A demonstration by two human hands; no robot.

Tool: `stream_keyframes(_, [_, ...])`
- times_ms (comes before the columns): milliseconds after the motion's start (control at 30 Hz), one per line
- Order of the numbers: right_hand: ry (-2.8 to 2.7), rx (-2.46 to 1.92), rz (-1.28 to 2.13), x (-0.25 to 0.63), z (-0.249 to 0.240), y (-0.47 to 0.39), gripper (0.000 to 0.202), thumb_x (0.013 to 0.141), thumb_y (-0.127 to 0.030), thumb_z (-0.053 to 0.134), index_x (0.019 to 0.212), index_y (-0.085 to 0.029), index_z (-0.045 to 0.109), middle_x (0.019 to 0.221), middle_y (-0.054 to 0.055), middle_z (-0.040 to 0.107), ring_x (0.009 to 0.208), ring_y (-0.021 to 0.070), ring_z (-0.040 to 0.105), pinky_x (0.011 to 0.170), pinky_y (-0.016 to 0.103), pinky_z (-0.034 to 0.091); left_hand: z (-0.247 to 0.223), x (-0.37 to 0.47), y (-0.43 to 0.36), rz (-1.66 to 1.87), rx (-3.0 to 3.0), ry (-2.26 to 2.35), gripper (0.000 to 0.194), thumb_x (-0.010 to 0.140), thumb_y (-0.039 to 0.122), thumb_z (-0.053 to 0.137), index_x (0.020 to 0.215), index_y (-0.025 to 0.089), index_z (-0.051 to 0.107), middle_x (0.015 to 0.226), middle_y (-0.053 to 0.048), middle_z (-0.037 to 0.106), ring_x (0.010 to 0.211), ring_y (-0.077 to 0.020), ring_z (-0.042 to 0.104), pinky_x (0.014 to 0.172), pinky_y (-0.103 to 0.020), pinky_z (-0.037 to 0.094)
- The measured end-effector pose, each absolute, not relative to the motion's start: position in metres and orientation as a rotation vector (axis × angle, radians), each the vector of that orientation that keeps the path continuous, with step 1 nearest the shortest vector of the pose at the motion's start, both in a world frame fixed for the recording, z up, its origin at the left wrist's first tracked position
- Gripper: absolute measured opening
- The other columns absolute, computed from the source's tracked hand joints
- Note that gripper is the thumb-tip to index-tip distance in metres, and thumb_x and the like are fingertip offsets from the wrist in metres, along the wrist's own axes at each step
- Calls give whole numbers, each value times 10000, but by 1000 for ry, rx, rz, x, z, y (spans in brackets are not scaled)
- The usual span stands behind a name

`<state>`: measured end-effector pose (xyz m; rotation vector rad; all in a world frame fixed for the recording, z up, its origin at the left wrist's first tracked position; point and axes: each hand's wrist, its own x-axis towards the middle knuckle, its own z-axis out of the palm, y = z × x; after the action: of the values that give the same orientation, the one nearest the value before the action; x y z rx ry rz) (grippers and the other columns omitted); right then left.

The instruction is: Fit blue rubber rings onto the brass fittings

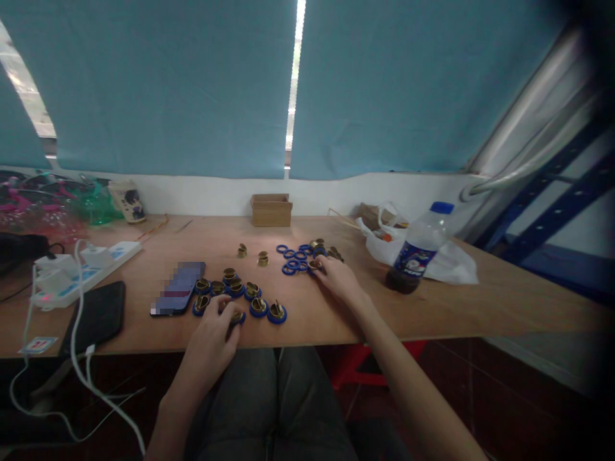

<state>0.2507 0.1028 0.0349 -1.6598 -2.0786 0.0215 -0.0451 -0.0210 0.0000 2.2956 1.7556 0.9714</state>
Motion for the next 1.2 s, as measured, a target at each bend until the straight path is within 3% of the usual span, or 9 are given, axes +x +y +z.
stream_keyframes(133, [-2011, -1642, 53, 251, 39, 99, 96, 877, -190, 575, 783, -183, 594, 820, 77, 677, 759, 212, 611, 664, 279, 394, -2, -43, -26, 1144, 2256, 1783, 218, 835, 203, 572, 1052, 195, 596, 1187, -124, 470, 1131, -303, 559, 983, -493, 476])
stream_keyframes(300, [-1946, -1417, 195, 239, 49, 71, 110, 888, -253, 549, 788, -212, 568, 753, 23, 641, 707, 183, 594, 648, 264, 420, 17, -25, -37, 1450, 2047, 1707, 136, 889, 225, 534, 999, 204, 612, 1056, -86, 584, 1011, -255, 612, 914, -419, 509])
stream_keyframes(467, [-1852, -1190, 365, 211, 60, 35, 178, 936, -330, 473, 810, -223, 538, 717, 2, 623, 667, 167, 624, 605, 252, 474, 40, -4, -36, 1344, 1915, 1534, 156, 924, 272, 531, 1030, 188, 610, 914, -47, 691, 843, -192, 663, 790, -320, 539])
stream_keyframes(600, [-1767, -1144, 399, 192, 52, 24, 141, 936, -309, 479, 842, -224, 541, 750, 10, 632, 673, 166, 630, 577, 245, 475, 36, 20, -21, 1228, 2012, 1569, 286, 900, 326, 592, 1145, 179, 594, 1015, -69, 702, 890, -203, 656, 828, -338, 527])
stream_keyframes(700, [-1701, -1188, 356, 182, 36, 28, 113, 922, -272, 488, 830, -227, 535, 791, 17, 627, 728, 180, 618, 625, 261, 477, 23, 42, -7, 1207, 2095, 1636, 232, 910, 247, 562, 1115, 157, 625, 1074, -113, 686, 1032, -271, 600, 906, -425, 472])
stream_keyframes(833, [-1570, -1332, 237, 171, 15, 33, 106, 909, -222, 462, 825, -222, 526, 816, 45, 594, 783, 221, 581, 695, 316, 453, 11, 62, 2, 1190, 2159, 1746, 222, 890, 184, 556, 1082, 131, 656, 1079, -166, 677, 1053, -348, 557, 903, -523, 415])
stream_keyframes(1033, [-1499, -1499, 155, 157, 7, 32, 141, 915, -198, 425, 861, -211, 554, 874, 86, 593, 761, 246, 562, 665, 335, 406, 13, 68, -3, 1287, 2165, 1810, 236, 939, 146, 449, 1019, 198, 665, 1058, -103, 689, 1079, -291, 545, 1005, -491, 332])
stream_keyframes(1200, [-1539, -1551, 163, 155, 7, 36, 154, 930, -187, 427, 855, -208, 560, 878, 90, 596, 736, 241, 573, 623, 314, 379, 11, 72, -11, 1355, 2075, 1868, 240, 942, 133, 413, 984, 173, 646, 965, -102, 717, 969, -283, 581, 925, -467, 378])
